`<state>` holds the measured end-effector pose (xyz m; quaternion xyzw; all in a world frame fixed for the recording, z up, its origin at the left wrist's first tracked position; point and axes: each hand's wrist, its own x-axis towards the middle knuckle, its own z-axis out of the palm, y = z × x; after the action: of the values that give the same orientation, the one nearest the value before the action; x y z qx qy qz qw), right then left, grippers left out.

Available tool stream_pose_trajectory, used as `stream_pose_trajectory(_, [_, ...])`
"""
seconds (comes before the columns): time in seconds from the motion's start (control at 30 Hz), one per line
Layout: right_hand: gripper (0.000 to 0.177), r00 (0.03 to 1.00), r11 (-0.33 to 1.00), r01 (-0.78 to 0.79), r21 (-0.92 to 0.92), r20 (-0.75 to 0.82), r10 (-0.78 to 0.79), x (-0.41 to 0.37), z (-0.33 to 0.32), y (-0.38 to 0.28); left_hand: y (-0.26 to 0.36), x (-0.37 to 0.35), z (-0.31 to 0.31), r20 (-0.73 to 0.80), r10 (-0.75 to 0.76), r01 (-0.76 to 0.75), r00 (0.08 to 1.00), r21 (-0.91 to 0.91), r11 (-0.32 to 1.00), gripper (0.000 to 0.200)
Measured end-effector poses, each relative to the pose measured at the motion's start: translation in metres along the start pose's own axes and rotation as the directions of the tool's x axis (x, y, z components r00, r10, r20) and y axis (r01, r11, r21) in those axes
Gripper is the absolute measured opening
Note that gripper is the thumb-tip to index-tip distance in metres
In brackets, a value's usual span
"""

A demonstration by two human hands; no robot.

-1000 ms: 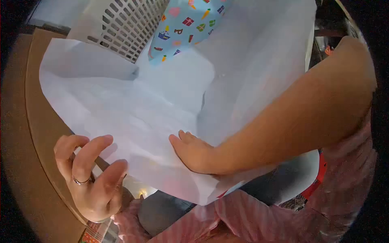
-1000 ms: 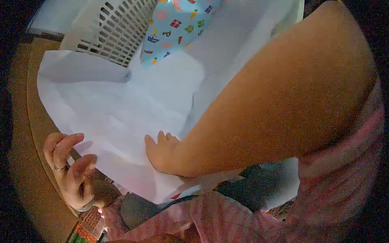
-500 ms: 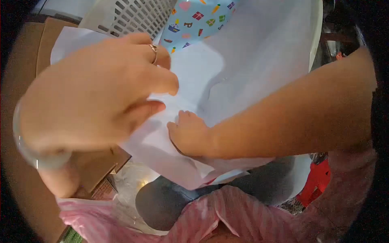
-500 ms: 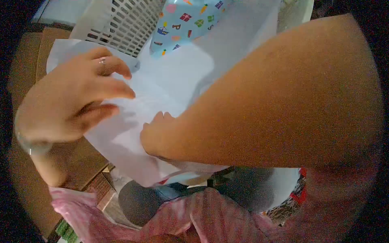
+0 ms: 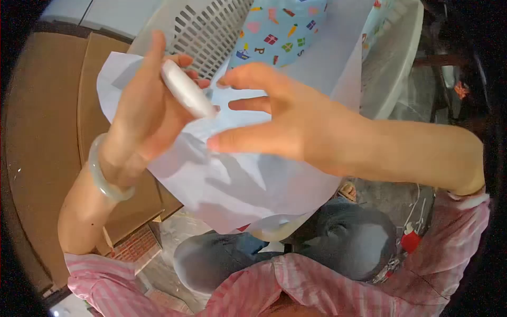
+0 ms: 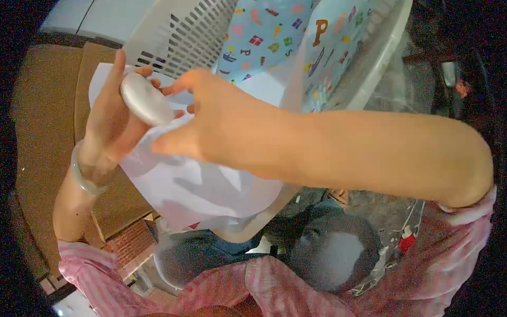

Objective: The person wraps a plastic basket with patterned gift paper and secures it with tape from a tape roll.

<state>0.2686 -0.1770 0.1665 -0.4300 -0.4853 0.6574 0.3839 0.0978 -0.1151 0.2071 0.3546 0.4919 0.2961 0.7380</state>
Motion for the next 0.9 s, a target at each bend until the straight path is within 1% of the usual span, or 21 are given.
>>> stream_pose_trajectory(0.03, [0.045, 1.0, 0.999, 0.021, 0.035, -0.013, -0.021, -0.003, 0.001, 0.001, -0.003, -0.005, 0.012, -0.019, 0.002, -0.004, 1.0, -0.091, 0.996, 0.042])
stream_pose_trajectory(0.1, [0.045, 0.993, 0.997, 0.078, -0.003, 0.088, -0.077, -0.004, -0.005, 0.001, -0.003, -0.011, 0.022, -0.065, -0.015, 0.011, 0.998, -0.062, 0.998, 0.04])
stream_pose_trajectory(0.13, [0.045, 0.991, 0.993, 0.115, -0.037, 0.076, -0.112, -0.002, -0.009, 0.002, -0.005, -0.011, 0.027, -0.045, 0.024, -0.027, 0.999, -0.068, 0.997, 0.039])
stream_pose_trajectory(0.17, [0.044, 0.986, 0.988, 0.152, -0.034, 0.071, -0.149, -0.002, -0.013, 0.001, -0.004, -0.012, 0.03, -0.023, 0.063, -0.065, 0.998, -0.073, 0.995, 0.039])
stream_pose_trajectory(0.2, [0.043, 0.98, 0.981, 0.189, -0.032, 0.066, -0.186, -0.001, -0.016, -0.002, -0.002, -0.014, 0.023, 0.162, 0.051, -0.034, 0.986, -0.109, 0.993, 0.037])
stream_pose_trajectory(0.23, [0.042, 0.973, 0.974, 0.225, -0.031, 0.061, -0.223, -0.001, -0.019, -0.004, 0.001, -0.015, 0.019, 0.148, 0.048, -0.033, 0.988, -0.1, 0.994, 0.037])
stream_pose_trajectory(0.33, [0.039, 0.941, 0.9, 0.328, -0.287, 0.187, -0.283, -0.008, -0.045, -0.022, 0.008, -0.015, 0.019, 0.292, -0.073, 0.123, 0.954, -0.156, 0.98, 0.043])
stream_pose_trajectory(0.37, [0.039, 0.925, 0.864, 0.374, -0.338, 0.205, -0.32, -0.014, -0.054, -0.028, 0.01, -0.014, 0.021, 0.283, -0.063, 0.112, 0.957, -0.163, 0.98, 0.043])
stream_pose_trajectory(0.4, [0.039, 0.91, 0.826, 0.413, -0.384, 0.212, -0.356, -0.02, -0.058, -0.033, 0.009, -0.018, 0.019, 0.207, -0.075, 0.029, 0.976, 0.217, 0.976, 0.04])
stream_pose_trajectory(0.43, [0.039, 0.895, 0.783, 0.446, -0.434, 0.218, -0.39, -0.025, -0.065, -0.038, 0.012, -0.017, 0.016, 0.12, -0.055, -0.023, 0.991, 0.565, 0.824, 0.038])
stream_pose_trajectory(0.47, [0.038, 0.879, 0.736, 0.475, -0.482, 0.22, -0.423, -0.03, -0.072, -0.042, 0.02, -0.004, 0.007, 0.224, -0.245, -0.059, 0.943, 0.839, 0.541, 0.038])
stream_pose_trajectory(0.5, [0.038, 0.868, 0.697, 0.49, -0.524, 0.215, -0.448, -0.033, -0.078, -0.045, 0.016, 0.013, -0.006, 0.172, -0.405, -0.04, 0.898, 0.949, 0.314, 0.039])
stream_pose_trajectory(0.53, [0.038, 0.859, 0.662, 0.497, -0.561, 0.207, -0.469, -0.038, -0.083, -0.046, 0.012, 0.029, -0.018, 0.113, -0.557, -0.105, 0.823, 0.993, 0.048, 0.04])
stream_pose_trajectory(0.57, [0.038, 0.859, 0.66, 0.484, -0.574, 0.17, -0.483, -0.041, -0.09, -0.043, 0.008, 0.046, -0.03, 0.053, -0.687, -0.23, 0.724, 0.958, -0.169, 0.041])
stream_pose_trajectory(0.6, [0.038, 0.858, 0.661, 0.468, -0.587, 0.121, -0.499, -0.045, -0.093, -0.038, -0.003, 0.053, -0.023, 0.002, -0.722, -0.311, 0.691, 0.904, -0.295, 0.042])
stream_pose_trajectory(0.67, [0.037, 0.856, 0.762, 0.399, -0.51, -0.09, -0.509, -0.053, -0.101, -0.024, -0.031, 0.055, -0.018, -0.007, -0.805, -0.377, 0.593, 0.881, -0.285, 0.043])
stream_pose_trajectory(0.73, [0.037, 0.833, 0.881, 0.379, -0.283, -0.31, -0.458, -0.055, -0.114, -0.015, -0.062, 0.065, -0.018, -0.221, -0.849, -0.355, 0.479, 0.836, -0.418, 0.047])
stream_pose_trajectory(0.77, [0.037, 0.834, 0.904, 0.409, -0.122, -0.352, -0.424, -0.056, -0.122, -0.012, -0.074, 0.067, -0.019, -0.295, -0.851, -0.35, 0.434, 0.816, -0.461, 0.048])
stream_pose_trajectory(0.8, [0.039, 0.864, 0.891, 0.448, 0.067, -0.286, -0.413, -0.06, -0.135, -0.005, -0.078, 0.059, -0.017, -0.142, -0.933, -0.721, 0.332, 0.599, -0.348, 0.052])
stream_pose_trajectory(0.87, [0.045, 0.882, 0.842, 0.47, 0.265, -0.095, -0.462, -0.06, -0.168, 0.011, -0.095, 0.044, -0.018, -0.048, -0.989, -0.951, 0.14, 0.272, -0.148, 0.055])
stream_pose_trajectory(0.9, [0.046, 0.888, 0.838, 0.449, 0.311, -0.054, -0.456, -0.059, -0.167, 0.012, -0.101, 0.032, -0.021, 0.001, -0.952, -0.74, 0.305, 0.63, -0.236, 0.057])
